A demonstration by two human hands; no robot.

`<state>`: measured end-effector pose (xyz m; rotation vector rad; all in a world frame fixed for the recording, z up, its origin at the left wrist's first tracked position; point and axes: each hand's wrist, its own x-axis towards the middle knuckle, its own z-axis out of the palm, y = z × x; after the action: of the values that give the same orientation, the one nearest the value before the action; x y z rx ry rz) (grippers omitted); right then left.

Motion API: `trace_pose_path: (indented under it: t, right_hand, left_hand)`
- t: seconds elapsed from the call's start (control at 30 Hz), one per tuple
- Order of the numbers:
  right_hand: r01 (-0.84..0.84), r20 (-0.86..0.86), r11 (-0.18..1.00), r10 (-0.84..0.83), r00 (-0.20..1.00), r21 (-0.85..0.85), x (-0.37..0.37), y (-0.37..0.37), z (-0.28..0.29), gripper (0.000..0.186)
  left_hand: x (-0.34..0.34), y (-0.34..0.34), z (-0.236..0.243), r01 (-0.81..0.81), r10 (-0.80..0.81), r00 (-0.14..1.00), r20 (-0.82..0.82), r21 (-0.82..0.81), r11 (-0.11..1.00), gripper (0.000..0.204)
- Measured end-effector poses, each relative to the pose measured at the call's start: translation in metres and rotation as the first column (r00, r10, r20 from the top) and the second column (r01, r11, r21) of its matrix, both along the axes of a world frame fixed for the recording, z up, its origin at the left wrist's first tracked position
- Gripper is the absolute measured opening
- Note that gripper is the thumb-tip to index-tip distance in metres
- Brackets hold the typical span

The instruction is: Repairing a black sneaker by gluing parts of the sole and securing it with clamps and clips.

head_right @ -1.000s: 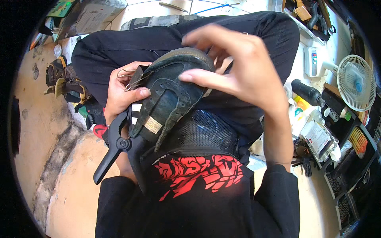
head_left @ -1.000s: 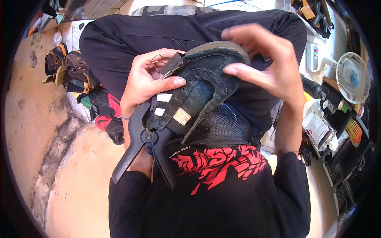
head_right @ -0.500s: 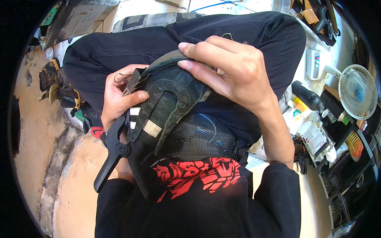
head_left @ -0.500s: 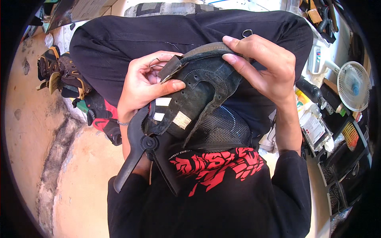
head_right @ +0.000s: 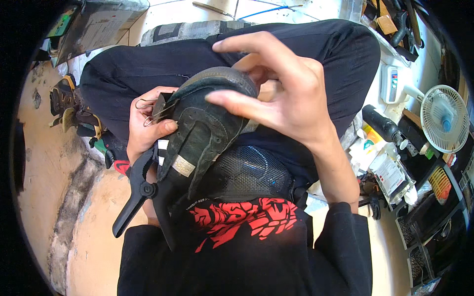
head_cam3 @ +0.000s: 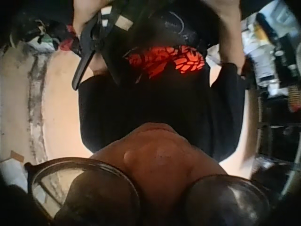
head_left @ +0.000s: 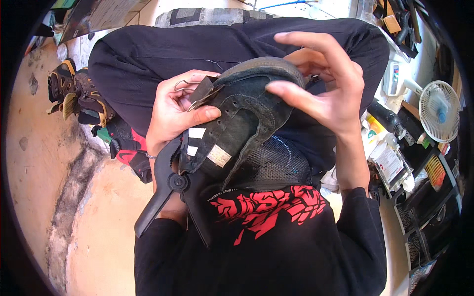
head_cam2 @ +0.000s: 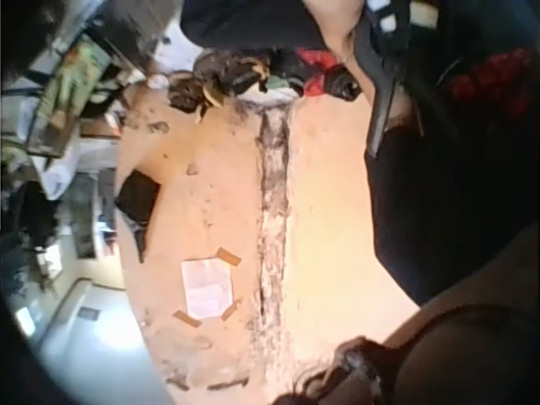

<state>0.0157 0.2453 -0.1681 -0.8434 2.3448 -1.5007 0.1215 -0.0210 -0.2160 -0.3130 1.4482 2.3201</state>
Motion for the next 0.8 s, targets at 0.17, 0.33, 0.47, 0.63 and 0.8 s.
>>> trace_pose_path:
  t: [0.17, 0.33, 0.47, 0.63, 0.8]
  right_hand:
    - [0.225, 0.124, 0.960, -0.205, 0.971, -0.167, 0.013, -0.002, -0.011, 0.042]
    - [0.250, 0.007, 0.956, -0.252, 0.968, -0.155, 0.021, -0.004, -0.017, 0.023]
    - [0.224, -0.024, 0.957, -0.232, 0.972, -0.185, 0.017, -0.007, -0.016, 0.015]
    - [0.190, -0.082, 0.960, -0.210, 0.974, -0.206, 0.011, -0.010, -0.013, 0.013]
    - [0.146, 0.103, 0.976, -0.131, 0.986, -0.161, 0.005, -0.015, -0.006, 0.011]
  left_hand:
    - [-0.002, -0.003, 0.002, 0.052, -0.052, 0.998, 0.016, 0.017, 0.998, 0.054]
    - [-0.001, 0.001, 0.003, 0.021, -0.021, 1.000, 0.021, -0.010, 1.000, 0.055]
    - [-0.001, 0.002, 0.005, -0.003, 0.003, 1.000, 0.005, -0.003, 1.000, 0.054]
    - [0.000, 0.001, 0.004, -0.013, 0.012, 0.999, -0.035, -0.004, 1.000, 0.050]
    - [0.001, -0.003, 0.013, -0.034, 0.022, 0.991, -0.134, -0.090, 0.995, 0.073]
